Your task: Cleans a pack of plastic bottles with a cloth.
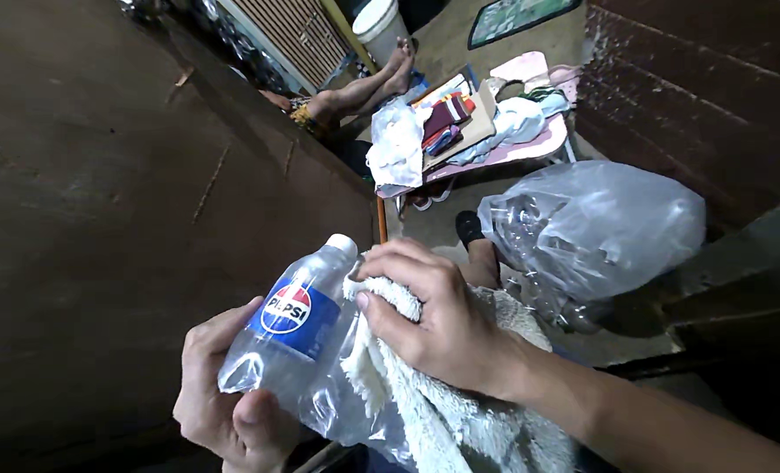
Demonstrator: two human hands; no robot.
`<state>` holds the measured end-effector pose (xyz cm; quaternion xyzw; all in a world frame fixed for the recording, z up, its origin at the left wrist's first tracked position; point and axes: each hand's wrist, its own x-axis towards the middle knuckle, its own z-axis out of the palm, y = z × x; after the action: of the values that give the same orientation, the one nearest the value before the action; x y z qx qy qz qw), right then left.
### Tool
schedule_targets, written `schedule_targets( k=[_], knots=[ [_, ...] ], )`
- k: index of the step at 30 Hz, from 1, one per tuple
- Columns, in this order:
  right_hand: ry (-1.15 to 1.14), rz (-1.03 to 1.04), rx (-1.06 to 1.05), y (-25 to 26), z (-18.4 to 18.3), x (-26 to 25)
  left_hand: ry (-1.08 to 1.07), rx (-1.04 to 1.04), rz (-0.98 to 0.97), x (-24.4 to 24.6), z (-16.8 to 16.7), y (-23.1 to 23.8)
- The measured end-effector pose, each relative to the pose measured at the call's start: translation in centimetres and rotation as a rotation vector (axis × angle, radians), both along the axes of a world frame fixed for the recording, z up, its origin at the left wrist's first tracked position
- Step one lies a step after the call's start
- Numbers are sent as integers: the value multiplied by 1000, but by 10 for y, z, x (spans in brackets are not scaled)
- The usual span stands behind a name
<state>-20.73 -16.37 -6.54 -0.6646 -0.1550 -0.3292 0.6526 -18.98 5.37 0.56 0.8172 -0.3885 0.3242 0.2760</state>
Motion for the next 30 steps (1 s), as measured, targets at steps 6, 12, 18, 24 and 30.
schedule_targets(
  k=[6, 12, 18, 24, 30],
  knots=[
    [-242, -51, -154, 22, 20, 38, -24, -50, -36, 70, 12, 8],
    [-520, 102, -224, 20, 28, 126, -125, -11, -61, 173, 15, 1],
    [-370, 1, 41, -17, 33, 257, -176, 114, -14, 250, 26, -23],
    [-162, -48, 72, -46, 55, 329, -272, 177, 3, 300, 24, -49],
    [-303, -105, -64, -27, 69, 331, -277, 161, 5, 332, 16, -45]
  ],
)
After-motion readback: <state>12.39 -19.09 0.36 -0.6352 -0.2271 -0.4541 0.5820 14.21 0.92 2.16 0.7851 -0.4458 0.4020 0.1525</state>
